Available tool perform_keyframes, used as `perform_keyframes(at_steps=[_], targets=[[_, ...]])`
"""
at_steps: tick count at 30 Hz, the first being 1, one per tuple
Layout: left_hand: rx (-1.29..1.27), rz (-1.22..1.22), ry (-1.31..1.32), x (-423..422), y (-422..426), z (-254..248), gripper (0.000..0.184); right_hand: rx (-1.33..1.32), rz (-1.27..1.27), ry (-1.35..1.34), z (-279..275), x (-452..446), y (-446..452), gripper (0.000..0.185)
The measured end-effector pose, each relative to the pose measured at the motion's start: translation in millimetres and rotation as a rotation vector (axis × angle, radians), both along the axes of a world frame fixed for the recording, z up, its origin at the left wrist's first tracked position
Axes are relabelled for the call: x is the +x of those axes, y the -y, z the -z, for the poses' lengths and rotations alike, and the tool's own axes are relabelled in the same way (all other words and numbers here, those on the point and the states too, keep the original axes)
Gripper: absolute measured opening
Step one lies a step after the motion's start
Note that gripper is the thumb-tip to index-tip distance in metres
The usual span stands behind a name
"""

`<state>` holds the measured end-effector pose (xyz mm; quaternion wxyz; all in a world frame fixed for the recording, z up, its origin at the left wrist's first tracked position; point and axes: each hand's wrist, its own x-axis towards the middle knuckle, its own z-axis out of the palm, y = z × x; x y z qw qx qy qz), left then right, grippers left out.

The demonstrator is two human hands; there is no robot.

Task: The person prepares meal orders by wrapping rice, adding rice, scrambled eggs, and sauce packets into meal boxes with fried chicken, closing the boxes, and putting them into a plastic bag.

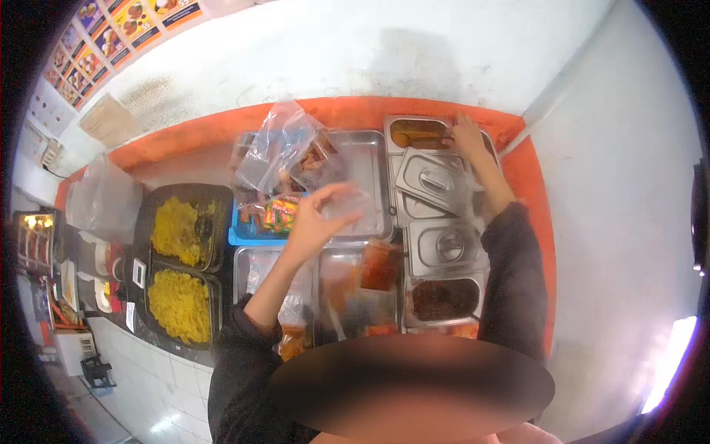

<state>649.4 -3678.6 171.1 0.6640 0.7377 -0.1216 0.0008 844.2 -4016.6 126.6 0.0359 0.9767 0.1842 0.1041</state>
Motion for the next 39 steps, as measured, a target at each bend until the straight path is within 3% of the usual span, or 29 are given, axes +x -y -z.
perform_keyframes(at_steps=[3, 5, 9, 13, 17, 19, 23, 25, 26, 28, 31, 39], targets=[[0.089, -0.060, 0.022, 37, 4, 16, 0.042, 0.049, 0.013, 0.062, 1, -3, -1, 0.025], [0.123, -0.066, -0.002, 57, 16, -2, 0.045, 0.064, -0.008, 0.111, -9, -9, 0, 0.024], [0.121, -0.119, 0.169, 94, 39, -12, 0.046, -0.031, -0.103, 0.251, -23, -19, -2, 0.016], [0.203, -0.215, 0.321, 131, 57, 7, 0.053, -0.014, -0.104, 0.225, -4, -24, -13, 0.015], [0.248, -0.256, 0.317, 144, 64, 13, 0.056, 0.216, 0.112, 0.073, 8, -34, -18, 0.021], [0.257, -0.218, 0.280, 147, 64, 11, 0.053, 0.534, 0.290, -0.134, 11, -35, -9, 0.022], [0.279, -0.232, 0.305, 150, 66, 7, 0.053, 0.681, 0.255, -0.179, 21, -34, 12, 0.021], [0.181, -0.185, 0.255, 151, 69, 7, 0.055, 0.838, 0.289, -0.328, 24, -33, 19, 0.021], [0.178, -0.186, 0.257, 153, 70, 9, 0.055, 0.835, 0.289, -0.326, 26, -35, 20, 0.021], [0.227, -0.225, 0.319, 156, 73, 13, 0.055, 1.098, 0.179, -0.270, 29, -42, 22, 0.022], [0.268, -0.218, 0.283, 155, 74, 10, 0.055, 1.187, 0.133, -0.211, 8, -62, 12, 0.022], [0.272, -0.177, 0.348, 166, 78, 22, 0.052, 1.256, 0.210, -0.079, 18, -70, 23, 0.021]])
